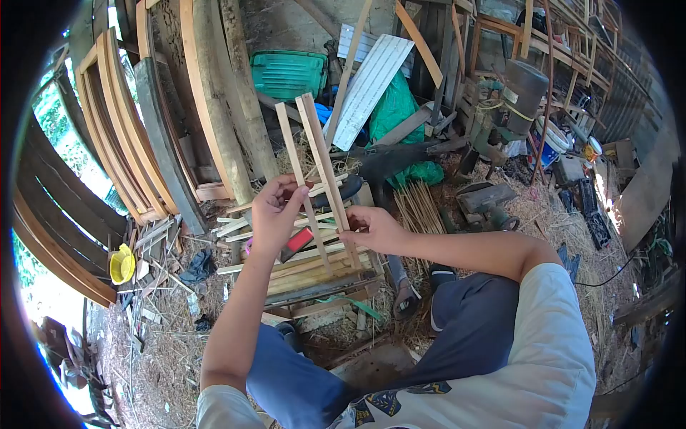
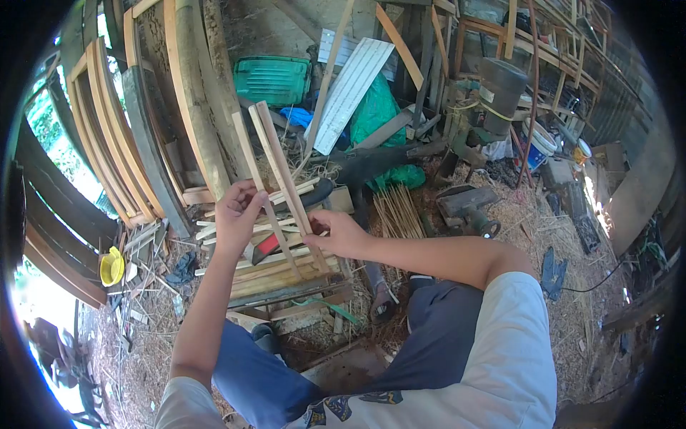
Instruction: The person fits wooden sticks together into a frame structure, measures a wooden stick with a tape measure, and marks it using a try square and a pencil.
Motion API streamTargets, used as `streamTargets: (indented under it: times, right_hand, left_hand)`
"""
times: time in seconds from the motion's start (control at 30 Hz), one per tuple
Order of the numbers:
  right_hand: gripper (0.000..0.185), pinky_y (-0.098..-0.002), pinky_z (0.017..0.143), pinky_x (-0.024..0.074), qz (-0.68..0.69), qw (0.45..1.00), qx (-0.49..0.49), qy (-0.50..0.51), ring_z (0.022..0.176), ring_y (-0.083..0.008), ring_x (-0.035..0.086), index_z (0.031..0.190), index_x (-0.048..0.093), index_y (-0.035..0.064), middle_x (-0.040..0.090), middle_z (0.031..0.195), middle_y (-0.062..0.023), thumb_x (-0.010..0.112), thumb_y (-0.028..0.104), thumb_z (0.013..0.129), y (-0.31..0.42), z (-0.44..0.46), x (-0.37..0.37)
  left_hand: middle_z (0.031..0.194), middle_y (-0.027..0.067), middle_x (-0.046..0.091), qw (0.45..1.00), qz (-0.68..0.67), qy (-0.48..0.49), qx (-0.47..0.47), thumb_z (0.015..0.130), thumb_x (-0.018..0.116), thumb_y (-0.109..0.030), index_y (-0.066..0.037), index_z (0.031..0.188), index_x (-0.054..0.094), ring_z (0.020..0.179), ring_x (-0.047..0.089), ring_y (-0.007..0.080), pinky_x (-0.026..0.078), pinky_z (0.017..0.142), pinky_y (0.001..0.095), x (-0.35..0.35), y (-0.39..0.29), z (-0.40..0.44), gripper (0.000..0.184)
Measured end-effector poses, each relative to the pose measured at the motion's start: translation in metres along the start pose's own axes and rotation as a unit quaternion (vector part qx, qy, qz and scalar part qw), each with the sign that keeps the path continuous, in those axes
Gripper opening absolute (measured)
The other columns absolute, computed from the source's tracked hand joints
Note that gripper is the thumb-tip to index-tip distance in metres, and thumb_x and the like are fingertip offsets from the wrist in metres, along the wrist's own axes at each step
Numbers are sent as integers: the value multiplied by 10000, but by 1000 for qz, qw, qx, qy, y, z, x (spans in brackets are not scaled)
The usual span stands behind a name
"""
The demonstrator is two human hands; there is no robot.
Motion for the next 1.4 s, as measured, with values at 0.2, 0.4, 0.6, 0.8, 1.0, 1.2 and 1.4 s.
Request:
streamTargets:
  times: [0.2,0.4,0.6,0.8,1.0,1.2,1.4]
  right_hand:
    - [258,-262,842,540,-13,1000,1,4,947,-82,660,1162,636,20,709,1019,-18,760,129,963,-13,-7,-7]
    - [289,-261,847,541,-3,1000,5,27,981,-82,648,1216,629,19,698,1054,-19,745,128,975,-16,-13,-3]
    - [246,-273,795,525,14,1000,-4,8,906,-73,623,1199,637,14,684,990,-32,693,162,1011,3,-10,-12]
    - [220,-285,782,520,31,999,-24,-16,876,-79,623,1218,640,2,686,971,-34,623,135,1043,-3,-9,-18]
    - [237,-309,891,527,71,997,-4,-5,957,-111,643,1282,589,1,690,1041,-43,553,84,1063,-5,-11,-15]
    - [175,-338,902,525,191,981,24,-9,996,-146,635,1240,531,38,632,1074,-49,465,98,1089,-25,-4,-12]
    - [116,-356,792,560,298,949,64,-74,922,-174,623,1200,493,81,577,1013,-45,498,112,1089,-45,4,-22]
  left_hand:
    - [1119,115,738,1000,-1,13,4,1005,673,-36,47,1203,621,948,691,131,588,844,277,-19,-2,-4,221]
    - [1126,105,724,1000,-14,15,2,1001,679,-37,28,1178,625,957,684,135,601,844,300,-33,-2,-10,196]
    - [1107,102,722,1000,2,-6,-8,1009,665,-40,33,1172,619,950,687,138,611,823,307,-50,2,-12,185]
    - [1077,99,726,1000,15,-19,4,1020,642,-43,29,1163,619,909,682,131,613,817,312,-62,0,-14,163]
    - [991,57,710,999,21,-41,15,1020,644,-55,23,1146,625,861,675,113,574,763,285,-86,-5,-14,149]
    - [1012,53,710,998,34,-53,4,1028,636,-67,13,1127,623,887,665,103,577,790,282,-114,-8,-28,128]
    - [1022,48,694,996,57,-67,2,1045,616,-88,9,1128,625,905,672,106,584,808,289,-140,-10,-43,129]
Point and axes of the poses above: each hand's wrist, its own z-axis towards the middle knuckle, its own x-axis out of the palm, y = z × x, the point moved 10 cm from there along z, towards the middle knuckle
